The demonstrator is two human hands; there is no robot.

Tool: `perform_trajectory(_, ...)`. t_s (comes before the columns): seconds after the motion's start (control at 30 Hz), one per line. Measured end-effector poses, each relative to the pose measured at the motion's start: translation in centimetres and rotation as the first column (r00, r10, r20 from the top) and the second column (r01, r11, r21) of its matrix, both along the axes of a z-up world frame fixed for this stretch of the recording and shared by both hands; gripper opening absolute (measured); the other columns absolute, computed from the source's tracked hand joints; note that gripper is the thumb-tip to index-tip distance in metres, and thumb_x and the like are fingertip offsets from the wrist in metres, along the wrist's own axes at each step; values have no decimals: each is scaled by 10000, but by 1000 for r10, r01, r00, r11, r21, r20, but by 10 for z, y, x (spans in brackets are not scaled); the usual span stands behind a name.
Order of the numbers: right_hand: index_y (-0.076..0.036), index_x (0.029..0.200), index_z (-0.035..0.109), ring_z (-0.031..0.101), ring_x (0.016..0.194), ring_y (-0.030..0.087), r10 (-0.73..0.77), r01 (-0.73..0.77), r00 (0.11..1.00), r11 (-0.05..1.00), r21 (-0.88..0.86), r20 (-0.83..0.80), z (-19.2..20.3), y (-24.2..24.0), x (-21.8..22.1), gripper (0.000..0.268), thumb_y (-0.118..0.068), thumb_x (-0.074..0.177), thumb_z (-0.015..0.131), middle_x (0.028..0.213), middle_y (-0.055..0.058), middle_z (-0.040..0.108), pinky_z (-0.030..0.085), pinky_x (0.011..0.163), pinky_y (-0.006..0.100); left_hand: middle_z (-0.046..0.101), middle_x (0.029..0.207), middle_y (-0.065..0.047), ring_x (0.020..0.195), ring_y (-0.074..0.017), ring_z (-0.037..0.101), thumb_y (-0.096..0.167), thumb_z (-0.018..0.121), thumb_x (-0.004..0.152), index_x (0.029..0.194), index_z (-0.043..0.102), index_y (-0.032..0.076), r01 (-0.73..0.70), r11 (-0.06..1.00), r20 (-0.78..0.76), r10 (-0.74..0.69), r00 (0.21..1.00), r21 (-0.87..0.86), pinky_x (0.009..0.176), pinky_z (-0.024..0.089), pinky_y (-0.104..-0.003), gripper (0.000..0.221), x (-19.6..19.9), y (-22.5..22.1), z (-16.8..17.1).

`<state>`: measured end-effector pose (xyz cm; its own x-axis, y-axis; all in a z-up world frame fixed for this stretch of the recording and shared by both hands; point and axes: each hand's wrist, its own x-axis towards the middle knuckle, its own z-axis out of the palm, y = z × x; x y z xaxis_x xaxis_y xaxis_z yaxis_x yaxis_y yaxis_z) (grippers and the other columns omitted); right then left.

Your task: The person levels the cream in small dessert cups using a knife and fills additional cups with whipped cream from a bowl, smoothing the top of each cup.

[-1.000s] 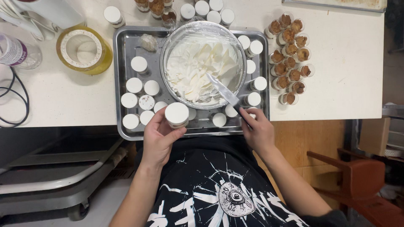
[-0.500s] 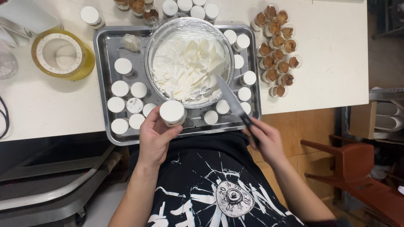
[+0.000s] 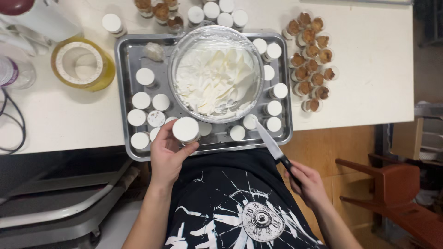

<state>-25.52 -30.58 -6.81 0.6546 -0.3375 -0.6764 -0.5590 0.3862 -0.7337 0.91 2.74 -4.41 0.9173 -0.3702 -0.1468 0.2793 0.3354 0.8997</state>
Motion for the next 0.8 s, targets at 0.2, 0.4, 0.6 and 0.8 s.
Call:
perform_trajectory(0.2,89,1383,565,432,461,98,-79,74,986,997,36,150,7,13,13,438,-100,992,511,914,121,650,332,415,229,661,1241,-107,1200,-187,636,-112,784,813,1363,545,-41,-79,988,132,61,989,132,1088,502,-347,604,7,23,-1)
perform_trajectory(0.4,188,1347,567,438,496,101,54,-103,953,983,151,297,7,29,53,396,-113,1092,525,894,139,621,356,442,233,654,1359,-124,1214,-184,653,-30,824,823,1321,512,-14,-384,847,392,234,890,367,1056,535,-331,588,56,70,-16)
perform_trajectory(0.6,91,1411,538,429,459,98,56,-81,967,992,92,249,25,40,67,466,-118,995,522,942,125,651,342,413,226,661,1168,-92,999,-267,621,106,943,718,1223,673,71,-492,562,597,-5,802,665,807,517,-372,574,158,96,-65)
perform_trajectory(0.8,76,1411,543,436,461,97,-34,15,969,997,80,245,35,43,63,462,-108,989,509,936,123,652,337,412,228,674,1137,-52,960,-233,632,159,907,684,1175,708,91,-354,522,428,-23,904,776,824,519,-353,534,186,98,-85)
